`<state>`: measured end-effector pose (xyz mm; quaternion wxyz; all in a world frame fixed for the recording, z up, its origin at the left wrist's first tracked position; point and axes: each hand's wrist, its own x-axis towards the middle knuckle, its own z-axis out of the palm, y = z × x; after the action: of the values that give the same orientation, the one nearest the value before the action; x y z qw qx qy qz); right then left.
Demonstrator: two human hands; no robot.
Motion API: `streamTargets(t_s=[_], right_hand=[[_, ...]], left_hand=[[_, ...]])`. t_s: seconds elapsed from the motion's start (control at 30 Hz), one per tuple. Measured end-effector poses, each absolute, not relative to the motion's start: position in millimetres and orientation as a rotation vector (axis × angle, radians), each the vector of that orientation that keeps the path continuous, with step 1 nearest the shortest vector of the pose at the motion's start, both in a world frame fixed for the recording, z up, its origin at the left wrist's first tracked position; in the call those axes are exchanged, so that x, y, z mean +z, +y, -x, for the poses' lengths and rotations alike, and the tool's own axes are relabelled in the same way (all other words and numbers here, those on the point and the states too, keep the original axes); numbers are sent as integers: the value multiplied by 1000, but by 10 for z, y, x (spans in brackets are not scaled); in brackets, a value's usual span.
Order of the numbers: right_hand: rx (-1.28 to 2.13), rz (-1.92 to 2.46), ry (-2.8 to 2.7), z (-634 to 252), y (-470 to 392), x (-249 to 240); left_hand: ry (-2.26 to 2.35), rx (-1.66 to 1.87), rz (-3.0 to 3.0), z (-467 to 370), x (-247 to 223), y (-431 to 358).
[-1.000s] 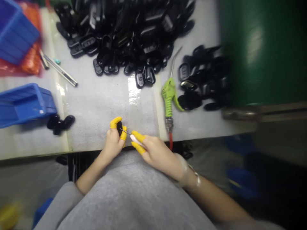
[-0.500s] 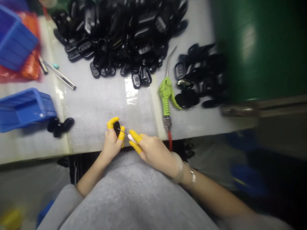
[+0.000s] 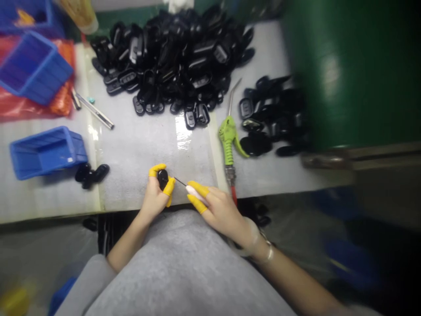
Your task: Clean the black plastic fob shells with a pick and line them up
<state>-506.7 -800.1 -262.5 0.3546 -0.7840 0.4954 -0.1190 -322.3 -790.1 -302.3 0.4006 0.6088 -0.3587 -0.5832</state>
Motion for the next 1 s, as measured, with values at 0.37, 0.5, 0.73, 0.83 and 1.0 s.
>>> streamTargets(t_s=[0.37, 0.5, 0.73, 0.83, 1.0], right_hand=[[-331, 1945, 1342, 5280, -8291, -2599], [-58, 2006, 1273, 5241, -8326, -2568], [-47, 2086, 1271, 5263, -8380, -2409], [-292, 2024, 1440, 5469, -8514, -2298], [-364, 1988, 2252, 5976, -8844, -2392]], left_hand=[[-1422, -763, -1736, 2808, -2838, -7841], [-1481, -181, -2006, 2294, -2936, -7927], [-1920, 188, -2302, 1754, -2840, -8343], [-1993, 269, -2397, 1775, -2786, -8427], [-2049, 289, -2309, 1839, -2812, -8389]])
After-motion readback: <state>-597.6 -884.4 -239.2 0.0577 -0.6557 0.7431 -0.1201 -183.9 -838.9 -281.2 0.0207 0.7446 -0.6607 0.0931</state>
